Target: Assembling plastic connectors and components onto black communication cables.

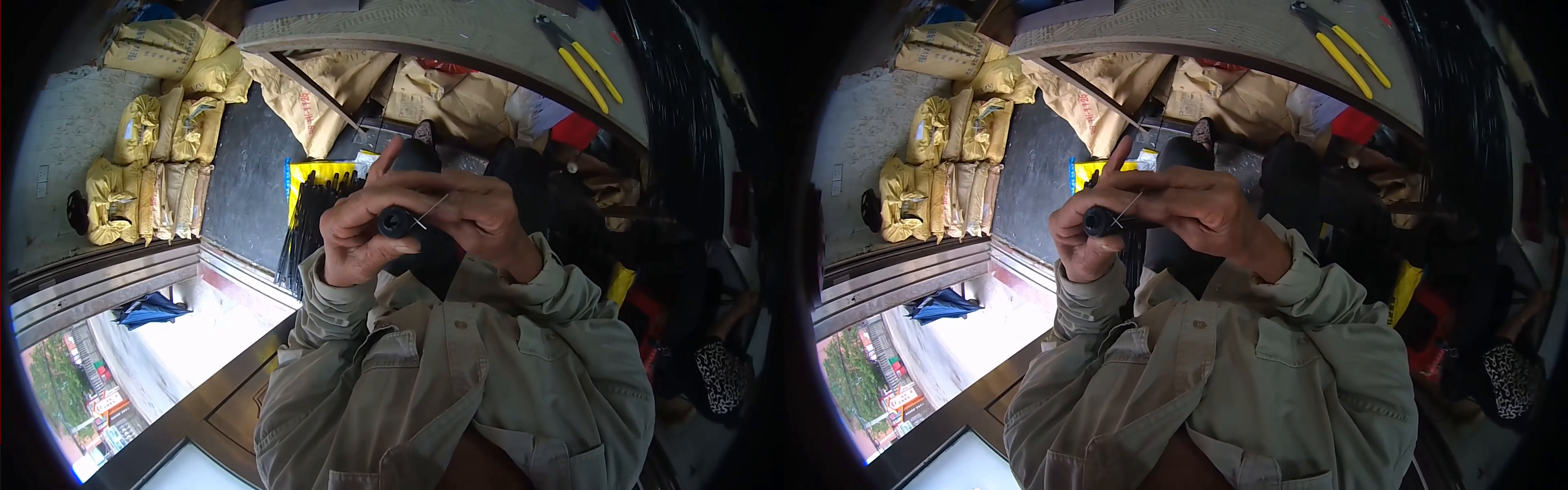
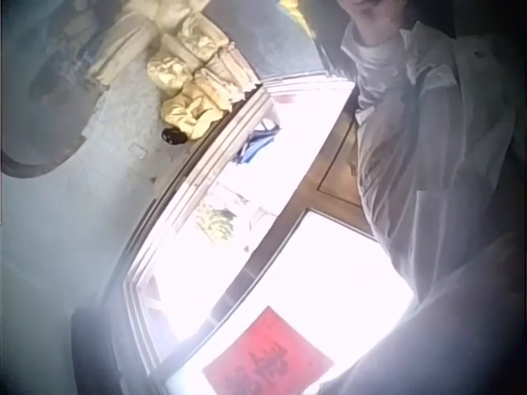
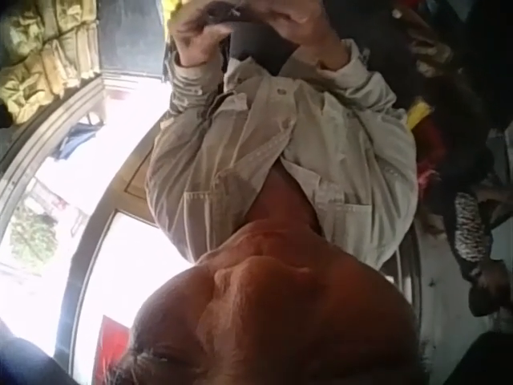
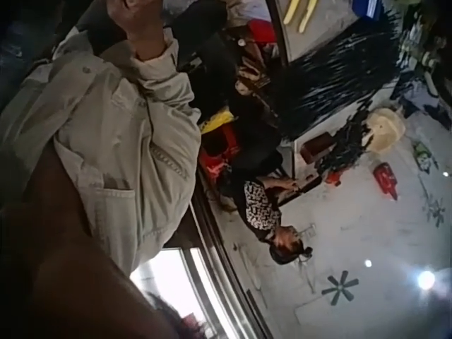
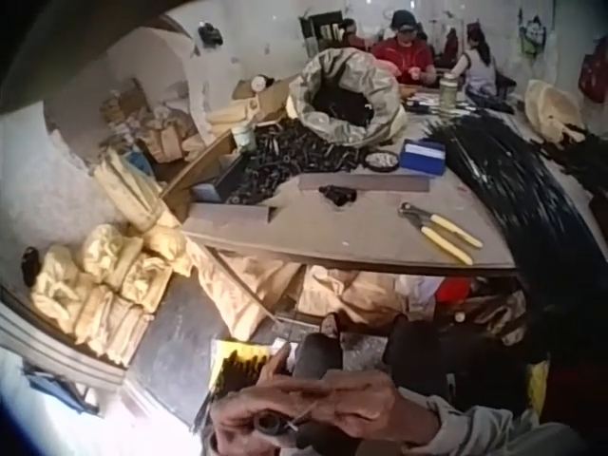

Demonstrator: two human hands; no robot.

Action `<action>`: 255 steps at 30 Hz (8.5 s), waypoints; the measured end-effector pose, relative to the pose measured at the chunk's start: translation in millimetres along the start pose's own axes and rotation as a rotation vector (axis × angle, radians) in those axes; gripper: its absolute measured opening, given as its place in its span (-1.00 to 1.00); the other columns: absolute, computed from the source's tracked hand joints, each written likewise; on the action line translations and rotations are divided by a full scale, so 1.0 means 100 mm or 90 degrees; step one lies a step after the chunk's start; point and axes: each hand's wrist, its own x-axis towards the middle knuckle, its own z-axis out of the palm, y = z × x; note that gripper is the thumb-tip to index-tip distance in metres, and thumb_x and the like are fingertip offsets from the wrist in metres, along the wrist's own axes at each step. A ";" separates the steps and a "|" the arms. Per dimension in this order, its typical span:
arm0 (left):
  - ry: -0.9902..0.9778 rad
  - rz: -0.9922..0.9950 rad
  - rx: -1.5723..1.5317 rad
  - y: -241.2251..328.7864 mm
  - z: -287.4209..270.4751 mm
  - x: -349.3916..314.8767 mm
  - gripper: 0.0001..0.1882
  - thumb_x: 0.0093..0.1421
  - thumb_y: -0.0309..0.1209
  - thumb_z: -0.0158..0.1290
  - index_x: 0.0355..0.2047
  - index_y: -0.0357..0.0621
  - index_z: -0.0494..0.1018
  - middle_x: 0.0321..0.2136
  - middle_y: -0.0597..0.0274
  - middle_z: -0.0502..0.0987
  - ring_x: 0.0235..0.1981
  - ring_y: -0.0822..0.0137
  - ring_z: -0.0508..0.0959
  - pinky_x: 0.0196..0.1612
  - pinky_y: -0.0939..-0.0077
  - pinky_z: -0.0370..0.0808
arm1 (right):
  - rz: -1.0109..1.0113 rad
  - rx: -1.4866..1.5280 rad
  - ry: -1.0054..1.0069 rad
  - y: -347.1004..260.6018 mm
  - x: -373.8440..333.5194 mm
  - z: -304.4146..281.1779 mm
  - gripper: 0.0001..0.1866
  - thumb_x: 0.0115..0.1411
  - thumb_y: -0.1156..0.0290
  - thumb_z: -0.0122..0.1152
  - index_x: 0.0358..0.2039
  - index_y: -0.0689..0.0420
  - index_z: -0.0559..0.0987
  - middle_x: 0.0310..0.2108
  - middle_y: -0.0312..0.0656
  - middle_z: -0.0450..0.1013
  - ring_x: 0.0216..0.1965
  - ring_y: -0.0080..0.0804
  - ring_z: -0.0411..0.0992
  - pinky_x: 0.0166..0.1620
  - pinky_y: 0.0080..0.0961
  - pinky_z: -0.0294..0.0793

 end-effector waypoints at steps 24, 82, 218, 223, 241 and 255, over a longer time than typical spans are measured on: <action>0.124 -0.026 0.072 -0.19 0.30 -0.01 -0.58 0.22 -0.10 -0.24 -0.33 -0.31 0.23 -0.49 0.11 0.31 -0.54 0.33 0.29 -0.43 0.55 0.24 | 0.138 -0.167 0.035 -0.39 0.26 -0.22 -0.67 -0.23 0.51 0.38 -0.42 0.28 0.46 -0.43 -0.11 0.39 -0.42 -0.45 0.39 -0.35 -0.64 0.36; 0.338 -0.121 0.217 -0.27 0.41 -0.06 -0.45 0.18 0.05 -0.27 -0.42 -0.29 0.31 -0.61 0.18 0.32 -0.62 0.38 0.29 -0.52 0.59 0.24 | -0.091 -1.021 0.025 -0.28 -0.12 -0.30 -0.81 0.00 0.52 0.15 -0.33 0.11 0.41 -0.20 -0.27 0.30 -0.18 -0.38 0.34 0.01 -0.16 0.19; 0.200 -0.118 0.033 -0.10 0.54 0.25 -0.41 0.23 0.04 -0.42 -0.38 -0.30 0.32 -0.65 0.29 0.29 -0.69 0.54 0.23 -0.62 0.65 0.14 | -0.084 -0.137 0.059 -0.16 0.39 -0.38 -0.85 -0.07 0.45 0.27 -0.47 0.15 0.48 -0.36 -0.08 0.35 -0.41 -0.40 0.34 -0.33 -0.54 0.34; 0.221 -0.105 0.040 -0.07 0.51 0.23 -0.42 0.23 0.03 -0.41 -0.37 -0.30 0.32 -0.64 0.28 0.29 -0.69 0.54 0.23 -0.62 0.64 0.13 | -0.064 -0.155 0.073 -0.18 0.37 -0.29 -0.85 -0.11 0.48 0.29 -0.48 0.19 0.54 -0.39 -0.10 0.36 -0.42 -0.37 0.36 -0.34 -0.54 0.35; 0.317 -0.114 -0.025 -0.24 0.08 -0.05 -0.42 0.24 0.01 -0.44 -0.33 -0.35 0.29 -0.62 0.22 0.31 -0.63 0.51 0.26 -0.56 0.65 0.15 | 0.057 -0.457 -0.130 -0.33 0.48 -0.24 -0.80 -0.10 0.59 0.19 -0.38 0.26 0.51 -0.33 -0.09 0.36 -0.33 -0.28 0.38 -0.31 -0.49 0.36; 0.229 -0.118 0.032 -0.21 0.08 -0.06 -0.46 0.24 -0.02 -0.37 -0.28 -0.33 0.30 -0.53 0.23 0.38 -0.55 0.52 0.32 -0.47 0.69 0.23 | -0.099 -0.944 -0.407 -0.66 0.69 -0.52 -0.80 -0.05 0.52 0.12 -0.33 0.22 0.51 -0.18 -0.15 0.32 -0.22 -0.29 0.37 -0.07 -0.23 0.33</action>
